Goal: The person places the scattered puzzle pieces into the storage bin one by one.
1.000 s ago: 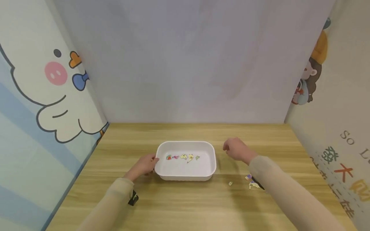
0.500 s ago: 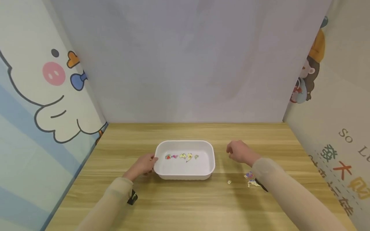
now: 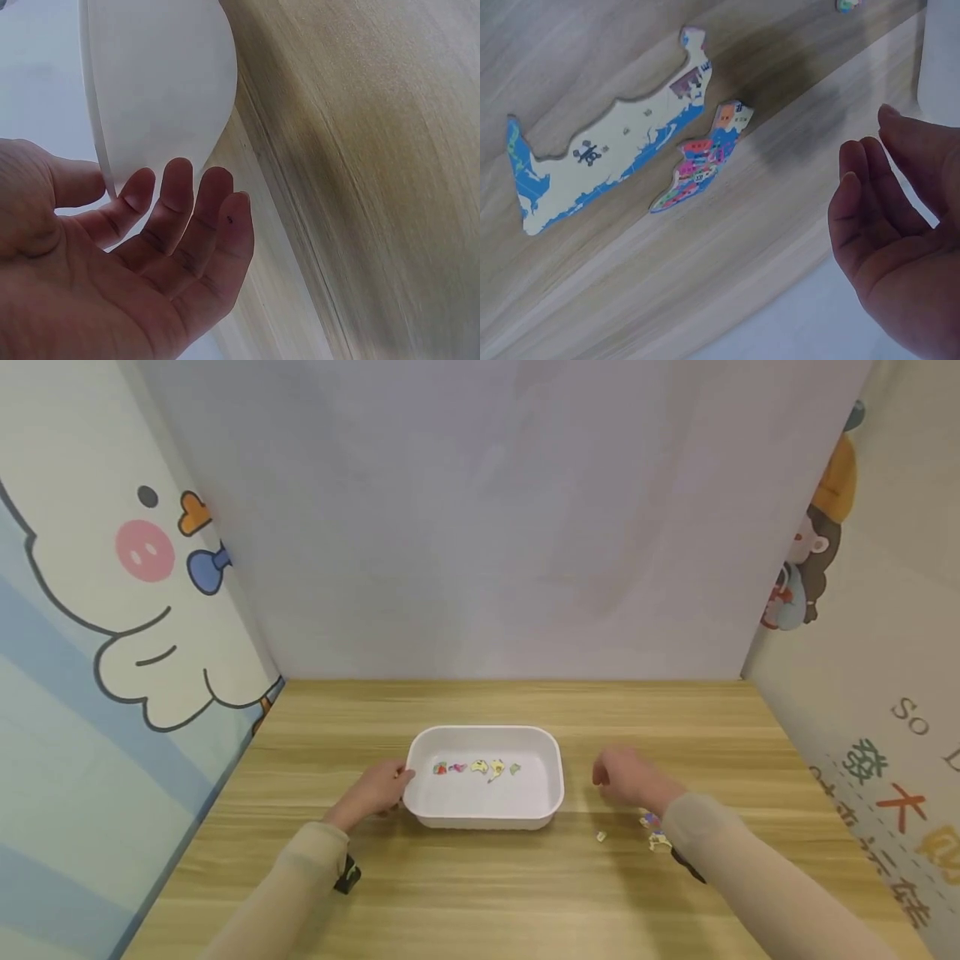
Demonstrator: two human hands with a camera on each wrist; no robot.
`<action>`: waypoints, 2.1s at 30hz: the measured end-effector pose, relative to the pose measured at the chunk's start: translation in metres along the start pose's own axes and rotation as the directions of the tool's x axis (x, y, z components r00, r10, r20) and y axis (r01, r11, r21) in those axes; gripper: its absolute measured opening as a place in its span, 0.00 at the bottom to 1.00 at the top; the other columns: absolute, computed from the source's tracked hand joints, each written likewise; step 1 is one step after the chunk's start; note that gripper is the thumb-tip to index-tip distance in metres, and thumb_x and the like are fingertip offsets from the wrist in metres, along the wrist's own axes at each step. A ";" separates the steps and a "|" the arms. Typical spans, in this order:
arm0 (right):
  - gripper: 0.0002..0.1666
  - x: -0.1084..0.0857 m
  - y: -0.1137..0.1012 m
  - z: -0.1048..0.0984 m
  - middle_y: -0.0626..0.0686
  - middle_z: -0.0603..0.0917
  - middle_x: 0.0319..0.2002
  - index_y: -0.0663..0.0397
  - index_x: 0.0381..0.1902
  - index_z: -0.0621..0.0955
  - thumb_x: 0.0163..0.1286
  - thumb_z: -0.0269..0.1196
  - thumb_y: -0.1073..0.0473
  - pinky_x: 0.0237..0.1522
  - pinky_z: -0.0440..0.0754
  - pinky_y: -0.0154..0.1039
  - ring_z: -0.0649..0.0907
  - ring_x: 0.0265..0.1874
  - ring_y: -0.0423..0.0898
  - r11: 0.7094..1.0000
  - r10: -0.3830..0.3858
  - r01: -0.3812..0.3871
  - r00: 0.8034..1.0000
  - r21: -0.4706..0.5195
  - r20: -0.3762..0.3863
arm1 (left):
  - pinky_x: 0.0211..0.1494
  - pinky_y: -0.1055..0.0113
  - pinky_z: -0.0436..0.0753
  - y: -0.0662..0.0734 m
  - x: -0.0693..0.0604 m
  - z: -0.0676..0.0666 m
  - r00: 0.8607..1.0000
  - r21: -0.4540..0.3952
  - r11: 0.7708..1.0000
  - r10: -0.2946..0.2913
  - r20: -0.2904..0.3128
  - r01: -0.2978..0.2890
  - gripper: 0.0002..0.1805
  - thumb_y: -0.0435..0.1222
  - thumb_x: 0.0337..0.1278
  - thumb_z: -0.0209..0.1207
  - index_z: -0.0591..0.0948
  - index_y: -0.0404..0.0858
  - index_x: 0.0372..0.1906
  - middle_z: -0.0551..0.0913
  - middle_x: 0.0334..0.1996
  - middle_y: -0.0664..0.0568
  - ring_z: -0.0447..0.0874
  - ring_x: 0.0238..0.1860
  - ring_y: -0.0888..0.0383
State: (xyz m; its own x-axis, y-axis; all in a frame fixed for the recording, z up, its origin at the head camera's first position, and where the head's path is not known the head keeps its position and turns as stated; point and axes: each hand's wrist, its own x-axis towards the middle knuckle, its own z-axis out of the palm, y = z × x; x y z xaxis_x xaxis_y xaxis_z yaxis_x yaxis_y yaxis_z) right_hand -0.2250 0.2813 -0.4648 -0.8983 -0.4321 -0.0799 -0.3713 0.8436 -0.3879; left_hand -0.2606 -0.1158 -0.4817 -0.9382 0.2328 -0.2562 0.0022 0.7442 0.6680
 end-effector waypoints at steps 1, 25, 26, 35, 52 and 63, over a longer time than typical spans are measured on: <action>0.04 -0.001 0.000 0.002 0.48 0.80 0.26 0.60 0.28 0.82 0.55 0.67 0.71 0.33 0.79 0.43 0.78 0.28 0.45 1.000 -0.004 0.004 1.000 0.000 0.004 | 0.20 0.67 0.72 0.000 0.000 -0.001 1.000 -0.002 1.000 0.002 -0.001 -0.002 0.16 0.41 0.72 0.46 0.76 0.34 0.50 0.75 0.23 0.48 0.72 0.20 0.56; 0.15 -0.022 -0.014 0.028 0.43 0.77 0.23 0.51 0.22 0.81 0.39 0.74 0.72 0.28 0.76 0.38 0.75 0.24 0.41 0.996 0.004 -0.016 0.991 0.093 0.132 | 0.20 0.67 0.71 0.001 0.001 -0.003 1.000 0.009 1.000 0.017 0.002 -0.017 0.14 0.40 0.72 0.46 0.76 0.34 0.46 0.75 0.22 0.48 0.72 0.20 0.56; 0.15 -0.022 -0.013 0.029 0.43 0.77 0.23 0.51 0.22 0.81 0.39 0.73 0.72 0.27 0.75 0.37 0.74 0.24 0.40 0.996 -0.006 -0.005 0.992 0.090 0.124 | 0.20 0.67 0.71 0.001 0.001 -0.003 1.000 0.010 1.000 0.020 0.001 -0.020 0.13 0.40 0.72 0.46 0.76 0.34 0.46 0.75 0.21 0.48 0.72 0.20 0.56; 0.18 -0.021 -0.010 0.034 0.42 0.76 0.23 0.51 0.24 0.80 0.35 0.71 0.74 0.27 0.74 0.36 0.74 0.24 0.40 0.993 -0.077 0.069 0.994 0.097 0.082 | 0.20 0.67 0.70 -0.001 0.000 -0.004 1.000 0.000 1.000 0.022 -0.007 -0.022 0.14 0.40 0.72 0.46 0.76 0.35 0.45 0.75 0.21 0.49 0.71 0.19 0.57; 0.15 -0.023 -0.006 0.034 0.42 0.77 0.21 0.53 0.23 0.80 0.40 0.71 0.75 0.24 0.75 0.35 0.74 0.22 0.37 0.983 -0.111 0.096 0.990 0.155 0.091 | 0.20 0.67 0.70 -0.003 0.003 -0.001 1.000 0.004 1.000 0.020 -0.008 -0.020 0.15 0.40 0.72 0.46 0.77 0.33 0.46 0.74 0.22 0.49 0.71 0.20 0.57; 0.14 -0.023 -0.009 0.034 0.43 0.75 0.20 0.52 0.24 0.80 0.42 0.68 0.75 0.23 0.72 0.34 0.72 0.21 0.36 0.986 -0.092 0.075 0.990 0.152 0.109 | 0.21 0.67 0.71 -0.002 0.003 -0.001 1.000 0.002 1.000 0.001 0.001 -0.001 0.15 0.41 0.73 0.46 0.76 0.34 0.47 0.74 0.23 0.49 0.71 0.21 0.56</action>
State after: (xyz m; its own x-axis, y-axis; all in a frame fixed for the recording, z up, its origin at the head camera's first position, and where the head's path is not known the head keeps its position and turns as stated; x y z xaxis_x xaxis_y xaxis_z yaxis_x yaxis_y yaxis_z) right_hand -0.1934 0.2729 -0.4903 -0.8291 -0.5403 -0.1438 -0.3975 0.7505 -0.5280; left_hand -0.2634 -0.1172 -0.4827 -0.9378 0.2345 -0.2560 0.0044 0.7452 0.6669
